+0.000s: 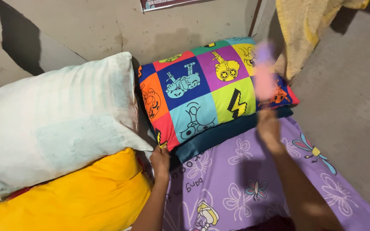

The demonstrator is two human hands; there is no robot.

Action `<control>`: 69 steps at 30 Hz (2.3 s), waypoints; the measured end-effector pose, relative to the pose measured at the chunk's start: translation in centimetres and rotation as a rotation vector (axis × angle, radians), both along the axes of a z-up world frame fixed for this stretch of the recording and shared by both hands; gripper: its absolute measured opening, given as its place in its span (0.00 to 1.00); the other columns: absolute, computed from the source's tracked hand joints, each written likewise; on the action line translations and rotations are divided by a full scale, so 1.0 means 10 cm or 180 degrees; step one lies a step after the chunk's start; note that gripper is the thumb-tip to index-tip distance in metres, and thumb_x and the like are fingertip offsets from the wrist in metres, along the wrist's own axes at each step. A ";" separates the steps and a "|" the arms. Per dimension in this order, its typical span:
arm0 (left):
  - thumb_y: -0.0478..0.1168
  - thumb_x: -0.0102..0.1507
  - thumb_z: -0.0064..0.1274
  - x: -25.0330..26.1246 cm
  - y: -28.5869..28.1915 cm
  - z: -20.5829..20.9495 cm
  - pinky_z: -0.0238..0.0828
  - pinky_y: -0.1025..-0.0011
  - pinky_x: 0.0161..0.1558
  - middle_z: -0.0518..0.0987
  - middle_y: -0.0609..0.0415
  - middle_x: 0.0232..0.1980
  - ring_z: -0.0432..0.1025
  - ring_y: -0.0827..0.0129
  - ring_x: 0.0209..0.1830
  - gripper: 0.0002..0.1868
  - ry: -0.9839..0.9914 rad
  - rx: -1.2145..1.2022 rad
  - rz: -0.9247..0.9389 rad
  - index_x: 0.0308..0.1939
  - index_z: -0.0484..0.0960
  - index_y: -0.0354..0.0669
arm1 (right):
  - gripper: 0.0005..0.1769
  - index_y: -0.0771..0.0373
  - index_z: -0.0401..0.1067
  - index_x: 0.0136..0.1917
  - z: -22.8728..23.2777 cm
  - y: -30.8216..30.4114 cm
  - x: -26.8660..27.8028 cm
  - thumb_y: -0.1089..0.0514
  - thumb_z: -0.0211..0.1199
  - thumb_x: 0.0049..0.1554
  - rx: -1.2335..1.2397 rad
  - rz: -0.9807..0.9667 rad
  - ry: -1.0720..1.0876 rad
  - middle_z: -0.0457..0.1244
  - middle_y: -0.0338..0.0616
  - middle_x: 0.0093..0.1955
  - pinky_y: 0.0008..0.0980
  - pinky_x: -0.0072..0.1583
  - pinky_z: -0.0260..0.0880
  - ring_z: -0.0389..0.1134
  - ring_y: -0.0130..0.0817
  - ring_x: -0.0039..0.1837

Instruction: The person uses a duster to clean several pillows on a bed, moving them individually, turning them over, and tapping them with the duster to remove dust.

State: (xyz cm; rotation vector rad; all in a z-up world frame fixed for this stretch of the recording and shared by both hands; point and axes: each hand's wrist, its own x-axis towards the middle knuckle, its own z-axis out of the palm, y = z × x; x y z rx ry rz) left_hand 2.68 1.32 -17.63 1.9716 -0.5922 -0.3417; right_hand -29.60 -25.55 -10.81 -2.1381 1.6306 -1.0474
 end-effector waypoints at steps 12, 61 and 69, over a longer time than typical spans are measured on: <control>0.41 0.66 0.54 0.12 -0.17 -0.47 0.73 0.48 0.41 0.80 0.30 0.35 0.76 0.35 0.40 0.12 -0.0667 0.0077 0.0019 0.42 0.82 0.33 | 0.23 0.64 0.69 0.51 0.16 -0.21 -0.29 0.46 0.44 0.75 0.0178 0.0125 -0.0012 0.65 0.61 0.45 0.53 0.49 0.65 0.67 0.55 0.47; 0.39 0.65 0.52 0.23 -0.18 -0.65 0.74 0.48 0.42 0.81 0.30 0.36 0.78 0.37 0.41 0.10 -0.0563 0.0250 -0.0077 0.43 0.83 0.34 | 0.19 0.65 0.72 0.52 0.49 0.37 0.22 0.47 0.52 0.71 0.0529 0.0739 -0.1378 0.63 0.49 0.40 0.45 0.46 0.64 0.63 0.41 0.42; 0.37 0.63 0.50 0.22 -0.18 -0.61 0.74 0.51 0.40 0.82 0.34 0.32 0.80 0.43 0.33 0.11 -0.0191 0.0139 -0.0080 0.47 0.82 0.36 | 0.17 0.63 0.72 0.55 0.18 0.86 0.51 0.48 0.56 0.63 0.1041 0.2529 -0.0295 0.68 0.50 0.48 0.40 0.53 0.68 0.69 0.37 0.51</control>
